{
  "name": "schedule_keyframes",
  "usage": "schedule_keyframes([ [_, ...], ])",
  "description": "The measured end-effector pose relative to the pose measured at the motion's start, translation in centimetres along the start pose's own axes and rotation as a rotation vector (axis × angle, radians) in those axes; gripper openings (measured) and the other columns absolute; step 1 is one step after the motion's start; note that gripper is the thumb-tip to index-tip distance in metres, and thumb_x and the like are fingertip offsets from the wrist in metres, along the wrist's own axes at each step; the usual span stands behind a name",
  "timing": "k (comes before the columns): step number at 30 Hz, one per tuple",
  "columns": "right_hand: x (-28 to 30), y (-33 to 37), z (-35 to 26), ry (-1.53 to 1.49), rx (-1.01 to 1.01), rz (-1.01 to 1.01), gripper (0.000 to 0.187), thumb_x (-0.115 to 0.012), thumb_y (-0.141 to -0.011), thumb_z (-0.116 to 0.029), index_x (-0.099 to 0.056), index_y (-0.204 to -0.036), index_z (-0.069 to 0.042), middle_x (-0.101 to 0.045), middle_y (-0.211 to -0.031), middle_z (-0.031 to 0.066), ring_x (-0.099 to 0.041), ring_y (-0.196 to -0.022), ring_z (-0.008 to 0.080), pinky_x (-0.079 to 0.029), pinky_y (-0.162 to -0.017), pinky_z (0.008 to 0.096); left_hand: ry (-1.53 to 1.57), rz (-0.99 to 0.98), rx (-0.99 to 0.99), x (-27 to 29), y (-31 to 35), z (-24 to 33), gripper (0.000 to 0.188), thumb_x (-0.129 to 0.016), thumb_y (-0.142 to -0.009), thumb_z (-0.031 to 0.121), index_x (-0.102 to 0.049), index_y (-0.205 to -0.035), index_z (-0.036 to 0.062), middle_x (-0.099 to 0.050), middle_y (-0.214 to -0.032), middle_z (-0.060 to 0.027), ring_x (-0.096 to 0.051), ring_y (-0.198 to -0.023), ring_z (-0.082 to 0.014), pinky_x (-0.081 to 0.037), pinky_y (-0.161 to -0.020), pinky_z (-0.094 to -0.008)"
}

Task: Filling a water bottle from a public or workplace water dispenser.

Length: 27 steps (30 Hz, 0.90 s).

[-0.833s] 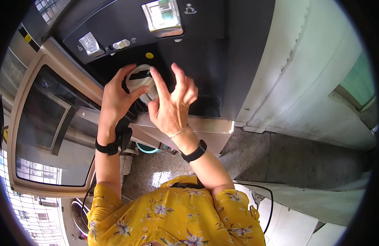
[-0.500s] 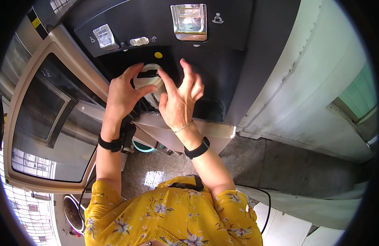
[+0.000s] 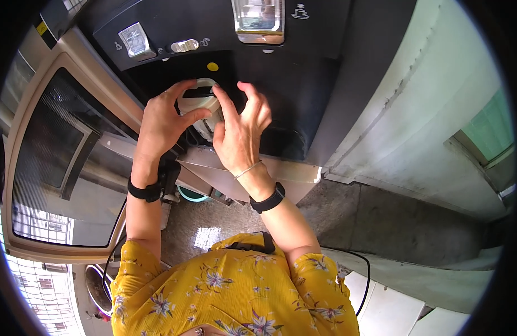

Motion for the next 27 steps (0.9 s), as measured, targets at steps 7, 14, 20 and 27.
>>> schedule_keyframes([
  [7, -1.2, 2.6, 0.5, -0.153, -0.164, -0.054, 0.081, -0.077, -0.075, -0.014, -0.043, -0.147, -0.001, -0.033, -0.149, 0.0218, -0.033, -0.131, 0.0423, -0.031, -0.107, 0.0547, -0.007, -0.003, -0.079, -0.3, -0.9, 1.2, 0.058, -0.082, -0.085, 0.037, -0.068, -0.125, -0.0037, -0.072, -0.115, -0.0235, -0.072, -0.101, -0.0353, -0.056, -0.084, -0.0378],
  [14, -3.3, 2.6, 0.2, -0.099, -0.258, -0.074, 0.093, -0.092, -0.069, -0.037, -0.048, -0.141, 0.001, -0.033, -0.146, 0.0199, -0.032, -0.13, 0.0406, -0.031, -0.106, 0.0532, -0.132, 0.065, -0.032, -1.0, -2.1, 1.4, 0.072, -0.087, -0.074, 0.05, -0.07, -0.12, -0.0029, -0.073, -0.11, -0.0226, -0.073, -0.099, -0.0375, -0.058, -0.085, -0.0428],
  [20, -3.4, 2.5, 0.2, -0.09, -0.239, -0.057, 0.09, -0.092, -0.07, -0.039, -0.05, -0.139, 0.002, -0.032, -0.147, 0.0194, -0.032, -0.131, 0.0402, -0.031, -0.107, 0.0533, 0.09, -0.173, -0.04, -1.2, -2.3, 0.7, 0.076, -0.085, -0.075, 0.026, -0.056, -0.141, 0.0009, -0.073, -0.116, -0.0214, -0.075, -0.084, -0.0278, -0.057, -0.083, -0.0366],
  [27, -3.5, 2.9, 0.4, -0.067, -0.238, -0.064, 0.094, -0.092, -0.069, -0.04, -0.048, -0.141, 0.002, -0.033, -0.147, 0.0203, -0.033, -0.131, 0.04, -0.031, -0.107, 0.0534, 0.019, -0.016, -0.089, -0.9, -1.9, 1.4, 0.091, -0.093, -0.069, 0.032, -0.051, -0.144, 0.0006, -0.068, -0.122, -0.0227, -0.07, -0.102, -0.0368, -0.056, -0.089, -0.0412],
])
Point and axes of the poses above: each hand's wrist, its own y-axis away from the middle knuckle, its own x-axis out of the back of the hand, z = x × y, the point moved 7 cm from there along -y, towards the middle knuckle
